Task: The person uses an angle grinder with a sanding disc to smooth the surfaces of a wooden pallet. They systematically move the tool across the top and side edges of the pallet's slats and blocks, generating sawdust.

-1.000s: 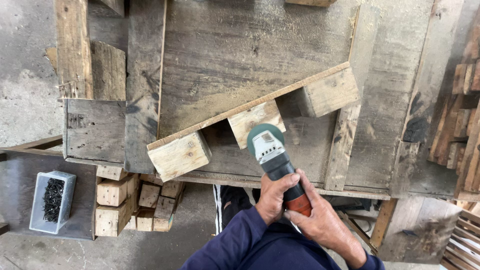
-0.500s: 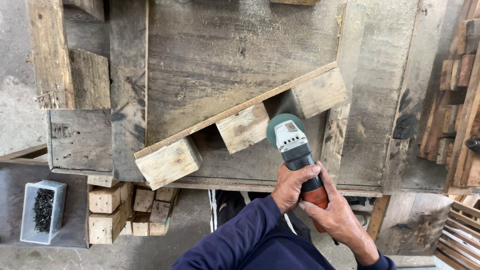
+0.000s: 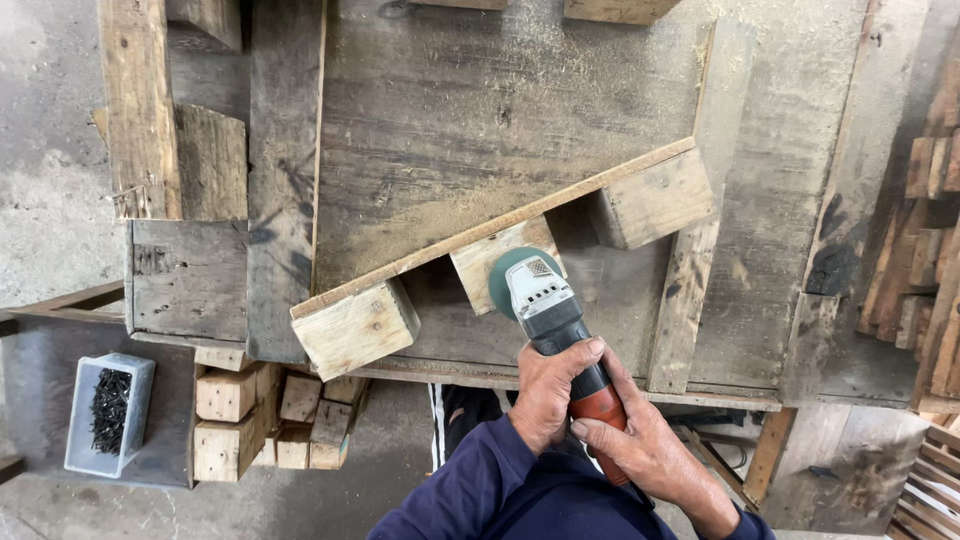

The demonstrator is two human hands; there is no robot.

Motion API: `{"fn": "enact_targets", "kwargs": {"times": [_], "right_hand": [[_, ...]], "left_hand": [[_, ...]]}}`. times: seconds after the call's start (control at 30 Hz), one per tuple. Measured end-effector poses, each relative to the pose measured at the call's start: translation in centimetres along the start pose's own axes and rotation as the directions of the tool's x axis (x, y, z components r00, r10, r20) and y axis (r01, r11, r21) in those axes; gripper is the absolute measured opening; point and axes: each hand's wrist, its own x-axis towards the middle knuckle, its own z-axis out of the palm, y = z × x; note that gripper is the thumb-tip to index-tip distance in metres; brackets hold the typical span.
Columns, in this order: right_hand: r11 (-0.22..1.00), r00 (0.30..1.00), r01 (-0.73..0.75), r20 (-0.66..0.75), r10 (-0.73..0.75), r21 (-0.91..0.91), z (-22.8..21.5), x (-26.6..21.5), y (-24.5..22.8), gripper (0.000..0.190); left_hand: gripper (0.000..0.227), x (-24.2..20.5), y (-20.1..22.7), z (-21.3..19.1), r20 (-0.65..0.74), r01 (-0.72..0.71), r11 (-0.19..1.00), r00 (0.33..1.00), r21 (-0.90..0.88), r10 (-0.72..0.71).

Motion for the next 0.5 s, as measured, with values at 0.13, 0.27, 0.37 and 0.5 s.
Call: {"fn": "enact_targets", "kwargs": {"times": [0.13,0.27,0.37,0.5], "right_hand": [[0.998,0.998,-0.049,0.027,0.050,-0.038,0.5,-1.4,0.7,0.107],[0.975,0.975,-0.220,0.024,0.219,0.015,0.8,-2.2,1.1,0.110],[0.979,0.998,-0.068,-0.020,0.066,-0.191,0.5,-0.9,1.6,0.110],[1.000,1.000,-0.014,0.007,0.014,-0.022,0.3,0.0,2.1,0.111]], "left_hand": [[0.023,-1.5,-0.4,-0.7,0.002,0.036,0.998,0.999,-0.041,-0.036],[0.024,-2.9,-0.7,-0.7,-0.020,0.077,0.996,0.997,-0.043,-0.078],[0.024,-1.2,0.1,-1.1,-0.026,0.064,0.998,0.998,-0.011,-0.064],[0.025,-0.1,0.1,-1.2,-0.004,0.022,0.998,1.000,0.058,-0.021]]}}
